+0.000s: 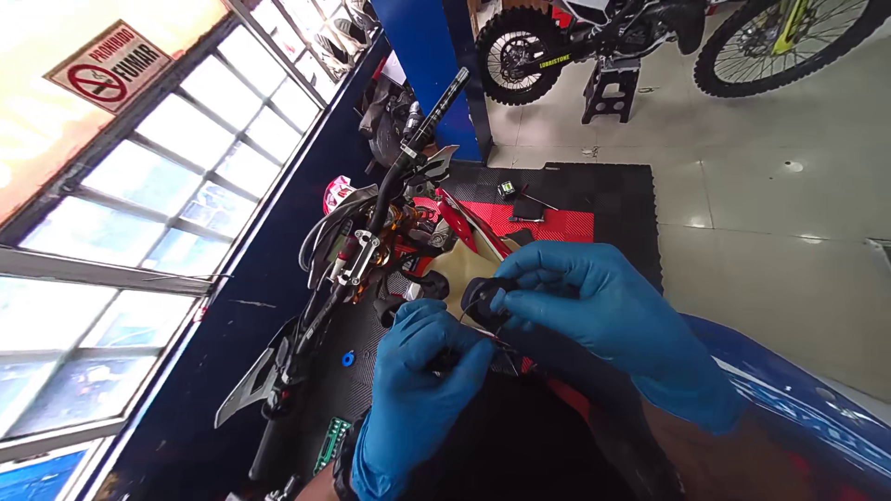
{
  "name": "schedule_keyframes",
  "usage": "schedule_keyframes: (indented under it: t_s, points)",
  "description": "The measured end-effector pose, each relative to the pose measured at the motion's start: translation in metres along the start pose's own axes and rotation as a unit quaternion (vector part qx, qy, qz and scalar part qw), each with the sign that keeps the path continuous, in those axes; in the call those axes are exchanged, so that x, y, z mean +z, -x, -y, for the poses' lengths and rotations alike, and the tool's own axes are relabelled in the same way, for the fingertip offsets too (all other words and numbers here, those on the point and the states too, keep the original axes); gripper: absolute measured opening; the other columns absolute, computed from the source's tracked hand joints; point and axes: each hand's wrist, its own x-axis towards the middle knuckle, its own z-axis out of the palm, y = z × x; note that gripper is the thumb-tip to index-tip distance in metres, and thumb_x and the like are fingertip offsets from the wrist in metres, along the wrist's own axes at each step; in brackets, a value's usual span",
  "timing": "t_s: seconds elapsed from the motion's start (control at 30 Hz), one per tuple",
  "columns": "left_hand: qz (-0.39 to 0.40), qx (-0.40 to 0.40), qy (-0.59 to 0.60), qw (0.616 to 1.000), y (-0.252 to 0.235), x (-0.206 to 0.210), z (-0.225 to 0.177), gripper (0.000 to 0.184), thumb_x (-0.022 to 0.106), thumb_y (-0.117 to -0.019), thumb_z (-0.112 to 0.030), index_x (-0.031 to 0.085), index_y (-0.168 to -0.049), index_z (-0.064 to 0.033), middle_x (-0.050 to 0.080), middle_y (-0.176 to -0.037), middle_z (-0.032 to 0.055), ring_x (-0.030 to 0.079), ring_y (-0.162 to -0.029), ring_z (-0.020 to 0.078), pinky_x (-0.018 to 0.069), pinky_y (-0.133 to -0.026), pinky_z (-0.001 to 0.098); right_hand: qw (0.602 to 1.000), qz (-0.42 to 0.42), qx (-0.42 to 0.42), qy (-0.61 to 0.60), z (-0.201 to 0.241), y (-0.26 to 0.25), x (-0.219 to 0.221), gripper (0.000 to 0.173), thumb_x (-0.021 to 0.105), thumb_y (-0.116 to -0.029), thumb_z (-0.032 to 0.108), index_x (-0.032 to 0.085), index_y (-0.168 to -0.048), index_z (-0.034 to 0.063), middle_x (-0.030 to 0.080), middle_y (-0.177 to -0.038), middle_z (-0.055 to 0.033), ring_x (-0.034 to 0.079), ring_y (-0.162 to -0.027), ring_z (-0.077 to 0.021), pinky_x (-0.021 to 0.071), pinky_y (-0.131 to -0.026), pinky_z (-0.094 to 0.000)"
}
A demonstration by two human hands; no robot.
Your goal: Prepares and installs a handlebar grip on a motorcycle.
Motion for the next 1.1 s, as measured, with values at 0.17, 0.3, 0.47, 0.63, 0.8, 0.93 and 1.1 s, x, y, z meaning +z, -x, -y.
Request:
schedule_keyframes:
  t_s: [0.17, 0.3, 0.47, 0.63, 0.8, 0.93, 1.1]
  points:
    - [-0.036, 0.006, 0.009, 0.999, 0.001, 0.001, 0.001, 0.014, 0.071, -0.0929, -0.022, 0.07, -0.08, -0.0166, 0.067, -0.074, -0.0085, 0.064, -0.082, 0.0037, 0.0484, -0.095, 0.0276, 0.995, -0.071, 0.023, -0.07, -0.005, 0.004, 0.016, 0.01, 0.064, -0.0955, 0.002, 0.065, -0.106, 0.0006, 0.074, -0.085, -0.0027, 0.074, -0.074, -0.012, 0.0652, -0.067, -0.0266]
    - [-0.059, 0.016, 0.008, 0.998, 0.003, 0.003, 0.002, 0.015, 0.071, -0.0935, -0.023, 0.07, -0.08, -0.0168, 0.066, -0.074, -0.0083, 0.064, -0.081, 0.0039, 0.0489, -0.096, 0.0278, 0.985, -0.126, 0.028, -0.117, -0.009, 0.01, 0.028, 0.01, 0.064, -0.0948, 0.001, 0.064, -0.105, -0.0003, 0.074, -0.082, -0.0054, 0.075, -0.074, -0.0153, 0.0655, -0.068, -0.0297]
    - [-0.057, 0.029, 0.013, 0.998, 0.003, 0.004, 0.003, 0.015, 0.07, -0.095, -0.023, 0.07, -0.082, -0.0165, 0.066, -0.076, -0.0078, 0.063, -0.081, 0.0039, 0.0481, -0.095, 0.0282, 0.974, -0.146, 0.038, -0.169, -0.014, 0.012, 0.034, 0.009, 0.062, -0.0956, -0.001, 0.064, -0.105, -0.0015, 0.074, -0.082, -0.0076, 0.075, -0.072, -0.0168, 0.0654, -0.067, -0.0308]
    - [-0.042, 0.05, 0.007, 0.998, 0.002, 0.004, 0.005, 0.015, 0.069, -0.0955, -0.022, 0.069, -0.082, -0.016, 0.067, -0.076, -0.0074, 0.063, -0.081, 0.0037, 0.0483, -0.097, 0.0292, 0.977, -0.131, 0.047, -0.163, -0.012, 0.01, 0.03, 0.015, 0.062, -0.0965, 0.001, 0.066, -0.11, -0.003, 0.074, -0.082, -0.0074, 0.075, -0.071, -0.016, 0.0651, -0.066, -0.0297]
    - [-0.04, 0.06, 0.003, 0.997, 0.001, 0.005, 0.007, 0.014, 0.069, -0.0954, -0.022, 0.069, -0.082, -0.0156, 0.067, -0.076, -0.007, 0.064, -0.081, 0.0039, 0.0481, -0.099, 0.0303, 0.975, -0.104, 0.058, -0.187, -0.013, 0.01, 0.027, 0.012, 0.06, -0.0981, 0.001, 0.063, -0.109, -0.0021, 0.075, -0.085, -0.0088, 0.075, -0.074, -0.0168, 0.0648, -0.069, -0.0308]
    - [-0.037, 0.062, 0.004, 0.997, 0.001, 0.005, 0.007, 0.014, 0.069, -0.0958, -0.022, 0.07, -0.083, -0.0159, 0.067, -0.077, -0.0073, 0.064, -0.083, 0.0041, 0.0472, -0.102, 0.0317, 0.973, -0.107, 0.071, -0.194, -0.014, 0.01, 0.03, 0.01, 0.058, -0.0989, 0.002, 0.062, -0.108, -0.0013, 0.075, -0.085, -0.0097, 0.076, -0.076, -0.0185, 0.0652, -0.071, -0.0319]
    - [-0.029, 0.063, -0.006, 0.998, -0.001, 0.003, 0.008, 0.014, 0.069, -0.0955, -0.022, 0.069, -0.083, -0.0158, 0.067, -0.077, -0.0072, 0.064, -0.083, 0.0039, 0.0469, -0.102, 0.0307, 0.975, -0.11, 0.056, -0.185, -0.014, 0.01, 0.027, 0.018, 0.059, -0.0979, 0.001, 0.064, -0.114, -0.0035, 0.075, -0.086, -0.0092, 0.075, -0.076, -0.0177, 0.0652, -0.07, -0.0317]
